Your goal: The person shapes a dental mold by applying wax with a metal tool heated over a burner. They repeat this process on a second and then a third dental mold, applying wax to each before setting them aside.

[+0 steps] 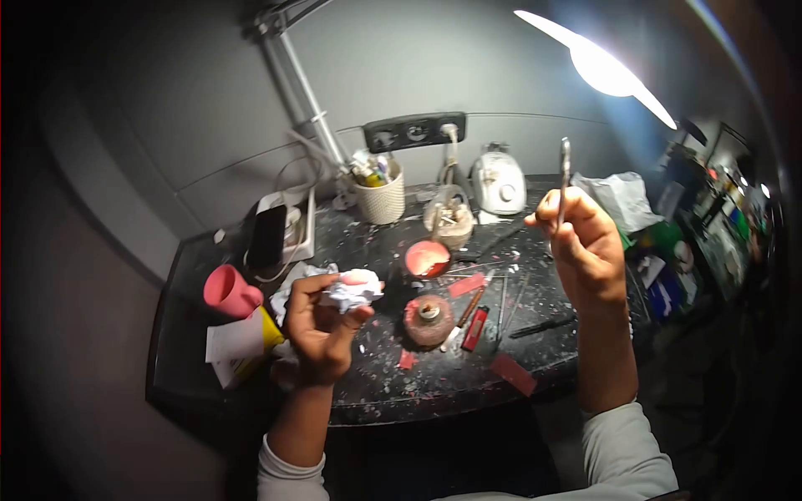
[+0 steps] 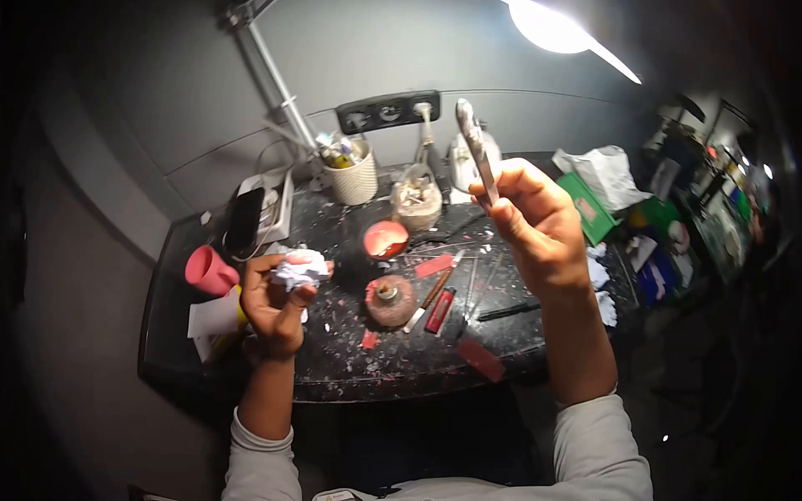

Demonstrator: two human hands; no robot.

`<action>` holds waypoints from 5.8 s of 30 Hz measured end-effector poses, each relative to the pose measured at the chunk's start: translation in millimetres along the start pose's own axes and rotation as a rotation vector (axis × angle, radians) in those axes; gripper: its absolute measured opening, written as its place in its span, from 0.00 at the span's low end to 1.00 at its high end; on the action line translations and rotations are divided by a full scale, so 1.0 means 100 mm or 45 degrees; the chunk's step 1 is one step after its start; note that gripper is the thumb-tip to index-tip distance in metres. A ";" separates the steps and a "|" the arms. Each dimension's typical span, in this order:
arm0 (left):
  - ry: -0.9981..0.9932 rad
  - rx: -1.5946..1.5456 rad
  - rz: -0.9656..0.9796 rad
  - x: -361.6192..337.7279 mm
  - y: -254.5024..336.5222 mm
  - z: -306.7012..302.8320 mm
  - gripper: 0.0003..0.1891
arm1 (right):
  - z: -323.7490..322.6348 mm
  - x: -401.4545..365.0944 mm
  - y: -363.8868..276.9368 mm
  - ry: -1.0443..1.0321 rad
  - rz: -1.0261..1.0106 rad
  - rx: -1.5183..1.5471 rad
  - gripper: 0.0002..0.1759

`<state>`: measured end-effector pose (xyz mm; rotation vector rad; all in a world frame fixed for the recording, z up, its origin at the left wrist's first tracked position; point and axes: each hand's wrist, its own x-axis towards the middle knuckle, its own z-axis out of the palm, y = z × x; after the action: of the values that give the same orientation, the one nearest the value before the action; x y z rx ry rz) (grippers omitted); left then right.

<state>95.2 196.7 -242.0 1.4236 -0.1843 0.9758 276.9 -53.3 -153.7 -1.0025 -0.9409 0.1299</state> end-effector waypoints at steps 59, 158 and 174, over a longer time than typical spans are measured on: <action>-0.336 0.718 0.487 -0.15 -0.04 0.18 0.29 | 0.45 -0.37 0.18 -0.267 0.060 -0.332 0.12; 0.418 0.726 0.316 0.12 -0.24 -0.18 0.24 | 0.53 -0.63 0.66 -0.635 -0.821 -0.674 0.12; 0.348 0.722 0.331 0.07 -0.22 -0.16 0.26 | 0.62 -0.69 0.78 -0.559 -0.933 -0.706 0.16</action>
<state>107.3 217.2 -257.0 1.7820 0.1265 1.5065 213.4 -2.0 -243.2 -1.0820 -1.7543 -0.5760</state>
